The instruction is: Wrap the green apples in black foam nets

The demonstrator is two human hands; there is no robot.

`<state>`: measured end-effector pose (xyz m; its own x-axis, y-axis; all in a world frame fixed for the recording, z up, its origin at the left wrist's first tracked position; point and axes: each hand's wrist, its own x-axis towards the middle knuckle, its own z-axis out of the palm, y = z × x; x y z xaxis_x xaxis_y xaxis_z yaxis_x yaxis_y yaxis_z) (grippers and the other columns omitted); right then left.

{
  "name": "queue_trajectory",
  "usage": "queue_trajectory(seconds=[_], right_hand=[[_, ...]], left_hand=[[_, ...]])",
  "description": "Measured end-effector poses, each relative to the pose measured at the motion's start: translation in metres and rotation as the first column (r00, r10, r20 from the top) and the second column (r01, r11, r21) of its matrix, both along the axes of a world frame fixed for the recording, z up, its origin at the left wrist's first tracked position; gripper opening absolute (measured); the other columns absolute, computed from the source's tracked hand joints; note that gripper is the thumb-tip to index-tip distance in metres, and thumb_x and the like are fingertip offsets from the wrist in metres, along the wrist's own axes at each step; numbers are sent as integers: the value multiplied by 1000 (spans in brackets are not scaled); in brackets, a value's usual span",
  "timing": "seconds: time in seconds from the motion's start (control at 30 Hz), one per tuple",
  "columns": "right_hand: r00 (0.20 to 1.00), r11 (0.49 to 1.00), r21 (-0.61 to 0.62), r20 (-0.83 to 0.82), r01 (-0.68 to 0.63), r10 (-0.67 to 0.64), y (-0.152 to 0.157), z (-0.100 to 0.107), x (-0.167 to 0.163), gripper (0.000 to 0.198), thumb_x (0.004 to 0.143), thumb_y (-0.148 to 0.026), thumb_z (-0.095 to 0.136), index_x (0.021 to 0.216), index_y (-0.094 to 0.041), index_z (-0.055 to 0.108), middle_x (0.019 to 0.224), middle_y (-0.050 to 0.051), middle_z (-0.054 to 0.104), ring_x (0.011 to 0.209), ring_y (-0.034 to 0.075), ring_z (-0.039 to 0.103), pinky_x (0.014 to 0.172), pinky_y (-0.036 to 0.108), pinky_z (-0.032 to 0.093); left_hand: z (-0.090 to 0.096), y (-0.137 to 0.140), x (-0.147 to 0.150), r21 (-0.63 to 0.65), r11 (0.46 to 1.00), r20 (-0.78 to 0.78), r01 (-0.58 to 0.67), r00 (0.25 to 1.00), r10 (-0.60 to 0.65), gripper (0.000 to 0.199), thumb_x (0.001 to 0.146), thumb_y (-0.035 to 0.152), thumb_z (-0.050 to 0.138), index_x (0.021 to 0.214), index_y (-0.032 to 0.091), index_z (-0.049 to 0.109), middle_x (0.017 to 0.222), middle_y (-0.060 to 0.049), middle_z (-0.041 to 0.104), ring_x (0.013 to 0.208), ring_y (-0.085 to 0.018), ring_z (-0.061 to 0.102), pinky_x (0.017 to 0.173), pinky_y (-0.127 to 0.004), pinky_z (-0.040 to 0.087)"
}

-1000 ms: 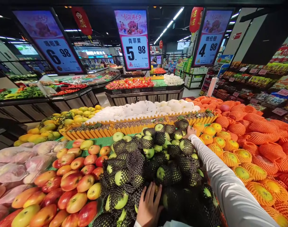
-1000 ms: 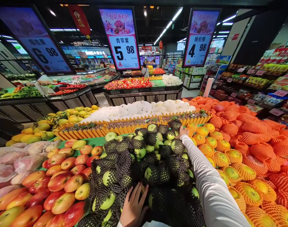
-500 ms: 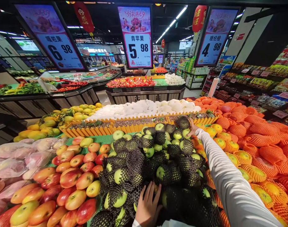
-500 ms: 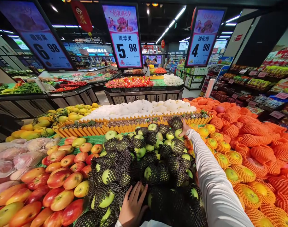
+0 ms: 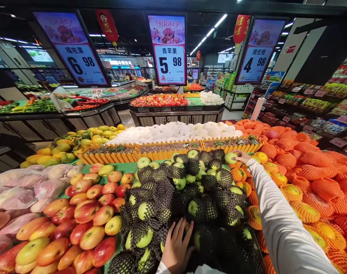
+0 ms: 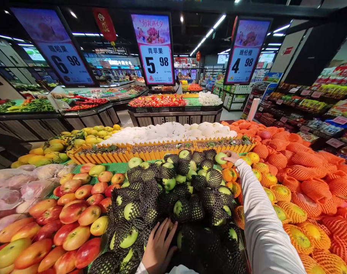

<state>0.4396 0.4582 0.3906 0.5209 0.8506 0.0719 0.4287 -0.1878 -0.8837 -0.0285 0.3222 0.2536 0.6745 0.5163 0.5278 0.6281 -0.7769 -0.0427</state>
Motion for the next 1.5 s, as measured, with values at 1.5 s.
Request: queue_trajectory(seconds=[1.5], right_hand=[[633,586,264,161,-767,757,-187,-78,-302,50,74,-39,72,121,-24,66,138,12,56,130,33,47,113,53,33]], left_hand=[[75,-49,-18,-421,144,781,896,277,559,56,73,35,79,124,19,60,110,-8,68,101,-21,64,91,-32,48]])
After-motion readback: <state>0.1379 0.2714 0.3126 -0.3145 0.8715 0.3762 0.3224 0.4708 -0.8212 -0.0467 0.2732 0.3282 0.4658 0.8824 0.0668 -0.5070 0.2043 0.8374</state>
